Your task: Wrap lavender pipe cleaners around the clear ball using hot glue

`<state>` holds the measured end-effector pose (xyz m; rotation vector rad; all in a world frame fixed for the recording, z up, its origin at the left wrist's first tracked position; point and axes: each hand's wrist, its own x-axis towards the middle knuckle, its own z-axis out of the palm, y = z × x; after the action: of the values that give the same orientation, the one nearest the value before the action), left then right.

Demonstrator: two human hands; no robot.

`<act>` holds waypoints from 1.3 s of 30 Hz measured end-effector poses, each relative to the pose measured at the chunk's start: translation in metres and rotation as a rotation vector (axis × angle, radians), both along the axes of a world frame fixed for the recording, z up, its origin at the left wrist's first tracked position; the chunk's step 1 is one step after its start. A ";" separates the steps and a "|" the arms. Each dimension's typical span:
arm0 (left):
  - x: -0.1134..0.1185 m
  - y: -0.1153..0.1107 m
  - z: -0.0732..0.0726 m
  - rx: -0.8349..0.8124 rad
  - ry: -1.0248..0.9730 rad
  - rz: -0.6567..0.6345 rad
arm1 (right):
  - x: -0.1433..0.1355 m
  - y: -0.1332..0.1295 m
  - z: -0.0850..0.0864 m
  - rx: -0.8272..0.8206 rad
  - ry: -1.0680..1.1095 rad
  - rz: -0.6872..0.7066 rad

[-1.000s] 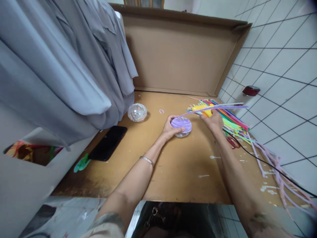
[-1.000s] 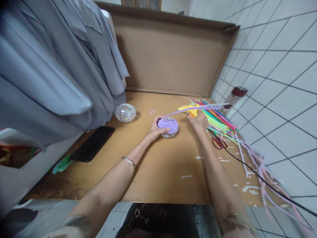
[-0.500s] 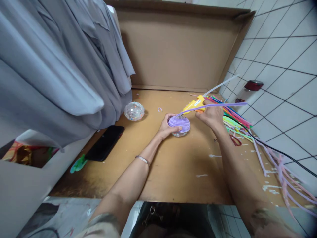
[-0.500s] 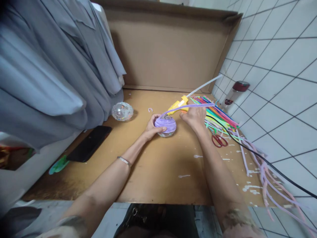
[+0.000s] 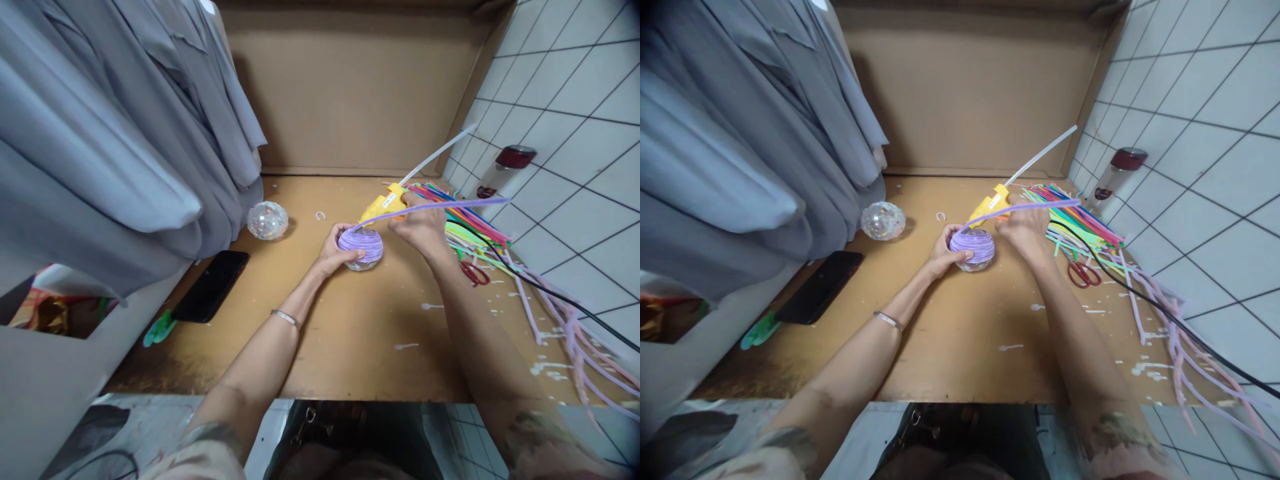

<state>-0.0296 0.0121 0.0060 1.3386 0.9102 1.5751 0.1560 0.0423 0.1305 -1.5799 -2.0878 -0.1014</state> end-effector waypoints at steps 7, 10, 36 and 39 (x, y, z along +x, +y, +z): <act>0.000 0.000 0.000 -0.009 -0.034 -0.020 | -0.001 -0.001 0.001 0.010 -0.067 -0.002; 0.000 -0.001 0.001 -0.012 -0.044 -0.029 | -0.002 -0.002 0.003 0.004 -0.110 -0.033; 0.002 -0.002 0.003 -0.019 -0.050 -0.028 | 0.002 -0.004 0.006 0.048 -0.100 -0.042; 0.002 -0.002 0.003 -0.018 -0.055 -0.022 | 0.002 -0.006 0.009 0.034 -0.095 -0.043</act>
<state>-0.0274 0.0103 0.0089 1.2823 0.8713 1.5755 0.1575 0.0363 0.1393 -1.6292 -2.1121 -0.2299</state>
